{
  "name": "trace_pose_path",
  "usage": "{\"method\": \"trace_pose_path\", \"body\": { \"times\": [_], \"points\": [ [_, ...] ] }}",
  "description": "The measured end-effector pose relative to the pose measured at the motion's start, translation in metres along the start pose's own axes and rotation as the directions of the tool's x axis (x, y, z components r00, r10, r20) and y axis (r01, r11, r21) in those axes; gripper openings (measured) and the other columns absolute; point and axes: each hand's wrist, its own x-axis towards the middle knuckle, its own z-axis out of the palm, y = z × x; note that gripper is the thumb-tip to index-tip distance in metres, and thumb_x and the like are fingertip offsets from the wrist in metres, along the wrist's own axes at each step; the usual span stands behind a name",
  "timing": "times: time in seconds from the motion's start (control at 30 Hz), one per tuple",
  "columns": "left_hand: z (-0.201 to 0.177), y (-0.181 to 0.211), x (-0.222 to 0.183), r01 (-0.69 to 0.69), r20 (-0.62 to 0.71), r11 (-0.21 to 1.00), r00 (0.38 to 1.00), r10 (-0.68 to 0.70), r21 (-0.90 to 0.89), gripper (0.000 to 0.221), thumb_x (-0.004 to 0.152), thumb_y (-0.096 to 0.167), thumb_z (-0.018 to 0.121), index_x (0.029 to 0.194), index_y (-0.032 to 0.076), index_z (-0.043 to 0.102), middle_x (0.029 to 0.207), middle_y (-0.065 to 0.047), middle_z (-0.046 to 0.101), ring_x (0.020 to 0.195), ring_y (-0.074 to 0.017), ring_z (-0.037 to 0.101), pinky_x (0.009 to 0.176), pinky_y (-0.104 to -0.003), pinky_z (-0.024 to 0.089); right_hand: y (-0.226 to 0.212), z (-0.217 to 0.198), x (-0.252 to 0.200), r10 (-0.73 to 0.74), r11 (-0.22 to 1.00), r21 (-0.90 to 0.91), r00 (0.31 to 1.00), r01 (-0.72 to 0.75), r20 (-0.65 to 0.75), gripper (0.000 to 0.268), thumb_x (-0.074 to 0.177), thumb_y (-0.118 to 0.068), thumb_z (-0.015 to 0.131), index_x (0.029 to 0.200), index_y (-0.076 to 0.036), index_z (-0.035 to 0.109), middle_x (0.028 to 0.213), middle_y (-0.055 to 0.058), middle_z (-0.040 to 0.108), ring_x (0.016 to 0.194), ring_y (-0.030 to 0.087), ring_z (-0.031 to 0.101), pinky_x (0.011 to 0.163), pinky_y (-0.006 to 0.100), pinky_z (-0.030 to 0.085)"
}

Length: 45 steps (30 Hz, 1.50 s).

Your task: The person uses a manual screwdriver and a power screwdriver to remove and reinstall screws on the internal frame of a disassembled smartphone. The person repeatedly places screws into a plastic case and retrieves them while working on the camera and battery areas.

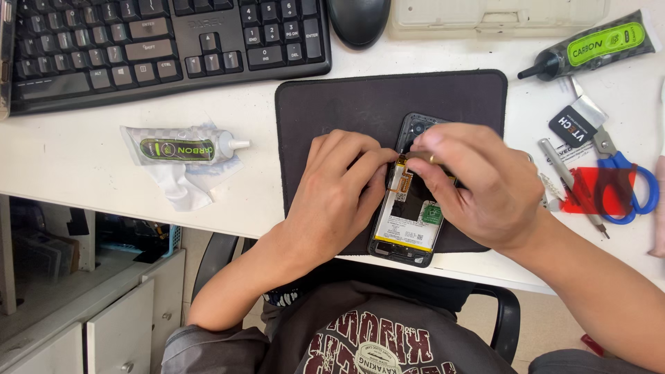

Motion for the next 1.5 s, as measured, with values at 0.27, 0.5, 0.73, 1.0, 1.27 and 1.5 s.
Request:
{"method": "trace_pose_path", "body": {
  "times": [0.27, 0.5, 0.73, 1.0, 1.27, 1.5],
  "points": [
    [-0.011, -0.003, -0.006, -0.201, 0.022, 0.978, 0.98, 0.2, 0.055, 0.035, 0.087, 0.001, 0.077, 0.12, -0.002, 0.067, 0.121, -0.011, 0.062, 0.116, -0.0308, 0.058, 0.103, -0.045, 0.046, -0.019, -0.04, 0.056, -0.037, 0.999, 0.046, 0.954, 0.024, 0.298, 0.033, 0.077, 0.01, 0.074, 0.108, 0.003, 0.066, 0.1, 0.016, 0.069, 0.088, 0.031, 0.072, 0.074, 0.036, 0.059],
    [-0.011, -0.006, -0.009, -0.264, 0.039, 0.959, 0.964, 0.262, 0.1, 0.038, 0.088, 0.003, 0.077, 0.123, -0.005, 0.066, 0.127, -0.013, 0.061, 0.119, -0.031, 0.057, 0.105, -0.045, 0.047, -0.025, -0.038, 0.074, 0.109, 0.946, -0.316, 0.844, 0.075, 0.525, 0.025, 0.095, -0.022, 0.077, 0.106, 0.0, 0.07, 0.087, 0.009, 0.068, 0.078, 0.027, 0.069, 0.065, 0.038, 0.057],
    [-0.008, -0.009, -0.011, -0.301, 0.032, 0.948, 0.953, 0.3, 0.103, 0.04, 0.088, 0.006, 0.078, 0.124, -0.006, 0.065, 0.127, -0.014, 0.061, 0.119, -0.0317, 0.056, 0.103, -0.045, 0.047, -0.034, -0.038, 0.079, 0.105, 0.94, -0.329, 0.847, 0.087, 0.522, 0.019, 0.087, -0.016, 0.072, 0.101, -0.003, 0.074, 0.086, 0.007, 0.069, 0.075, 0.024, 0.07, 0.058, 0.035, 0.055],
    [-0.005, -0.009, -0.012, -0.305, 0.029, 0.944, 0.952, 0.304, 0.128, 0.038, 0.089, 0.008, 0.077, 0.122, -0.007, 0.066, 0.126, -0.015, 0.063, 0.119, -0.0314, 0.056, 0.103, -0.044, 0.048, -0.036, -0.033, 0.08, 0.325, 0.843, -0.535, 0.737, 0.059, 0.593, 0.022, 0.102, -0.029, 0.073, 0.092, -0.009, 0.075, 0.077, 0.004, 0.069, 0.077, 0.022, 0.07, 0.064, 0.036, 0.057],
    [-0.005, -0.007, -0.012, -0.313, 0.021, 0.936, 0.949, 0.314, 0.16, 0.034, 0.089, 0.006, 0.076, 0.12, -0.006, 0.067, 0.126, -0.015, 0.064, 0.118, -0.0316, 0.057, 0.102, -0.044, 0.048, -0.037, -0.034, 0.08, 0.058, 0.938, -0.329, 0.885, 0.11, 0.462, 0.017, 0.085, -0.015, 0.071, 0.094, -0.001, 0.074, 0.081, 0.01, 0.07, 0.076, 0.027, 0.071, 0.061, 0.037, 0.057],
    [-0.006, -0.008, -0.012, -0.278, 0.001, 0.954, 0.96, 0.279, 0.112, 0.033, 0.09, 0.004, 0.075, 0.12, -0.007, 0.067, 0.124, -0.016, 0.064, 0.117, -0.0324, 0.058, 0.102, -0.045, 0.048, -0.032, -0.035, 0.081, 0.174, 0.935, -0.353, 0.845, 0.019, 0.506, 0.019, 0.088, -0.02, 0.075, 0.091, 0.0, 0.075, 0.077, 0.011, 0.07, 0.065, 0.03, 0.068, 0.054, 0.041, 0.055]
  ]
}}
